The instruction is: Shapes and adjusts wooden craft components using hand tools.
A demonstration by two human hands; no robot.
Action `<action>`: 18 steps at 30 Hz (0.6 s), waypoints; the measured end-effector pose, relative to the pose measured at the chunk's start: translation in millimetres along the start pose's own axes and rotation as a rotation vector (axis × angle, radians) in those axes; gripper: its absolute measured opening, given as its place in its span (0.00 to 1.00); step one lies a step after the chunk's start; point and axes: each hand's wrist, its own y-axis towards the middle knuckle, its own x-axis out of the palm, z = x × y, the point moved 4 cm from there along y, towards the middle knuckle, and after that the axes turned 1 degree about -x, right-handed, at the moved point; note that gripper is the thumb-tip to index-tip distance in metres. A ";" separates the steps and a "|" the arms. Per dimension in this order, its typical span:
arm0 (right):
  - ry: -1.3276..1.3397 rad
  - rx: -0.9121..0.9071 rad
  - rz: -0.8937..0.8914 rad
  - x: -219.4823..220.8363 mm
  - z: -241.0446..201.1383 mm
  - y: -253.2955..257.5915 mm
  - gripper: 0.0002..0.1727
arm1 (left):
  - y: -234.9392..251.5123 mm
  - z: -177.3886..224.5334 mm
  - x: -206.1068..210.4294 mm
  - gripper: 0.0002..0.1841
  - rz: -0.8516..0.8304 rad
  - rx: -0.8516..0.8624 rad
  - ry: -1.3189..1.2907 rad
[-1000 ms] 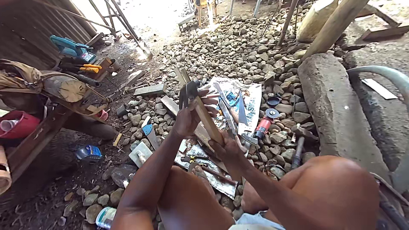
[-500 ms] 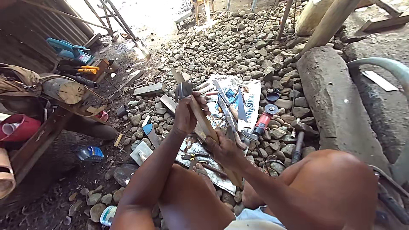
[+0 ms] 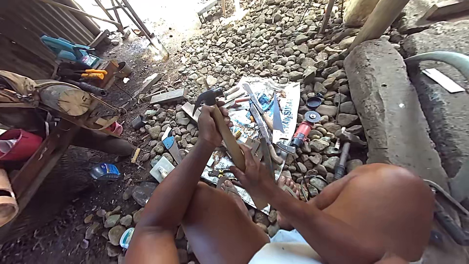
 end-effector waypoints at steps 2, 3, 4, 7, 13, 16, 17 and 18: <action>0.094 0.026 -0.054 5.7 9.3 -1.6 0.44 | 0.3 1.1 -1.6 0.16 0.066 0.014 0.010; 0.103 0.042 -0.077 7.9 15.0 -1.9 0.43 | 0.3 2.3 -2.4 0.14 0.114 0.037 0.037; 0.102 0.063 -0.101 9.4 21.3 -1.5 0.41 | 0.6 3.2 -3.3 0.12 0.171 0.078 0.084; 0.189 0.139 -0.142 8.7 39.9 4.9 0.39 | 4.5 -0.5 -9.0 0.11 0.245 0.117 0.248; 0.821 0.324 -0.261 -0.1 70.4 19.1 0.29 | 19.9 -18.3 -70.0 0.30 -0.140 -0.214 0.848; 0.847 0.550 -0.306 -11.3 102.8 20.9 0.20 | 19.2 -36.1 -98.7 0.25 -0.236 -0.379 1.067; 0.828 0.599 -0.318 -11.3 112.9 16.6 0.18 | 17.0 -38.5 -102.5 0.24 -0.269 -0.418 1.123; 0.823 0.622 -0.323 -7.7 121.6 9.8 0.19 | 14.9 -38.9 -104.7 0.24 -0.291 -0.439 1.156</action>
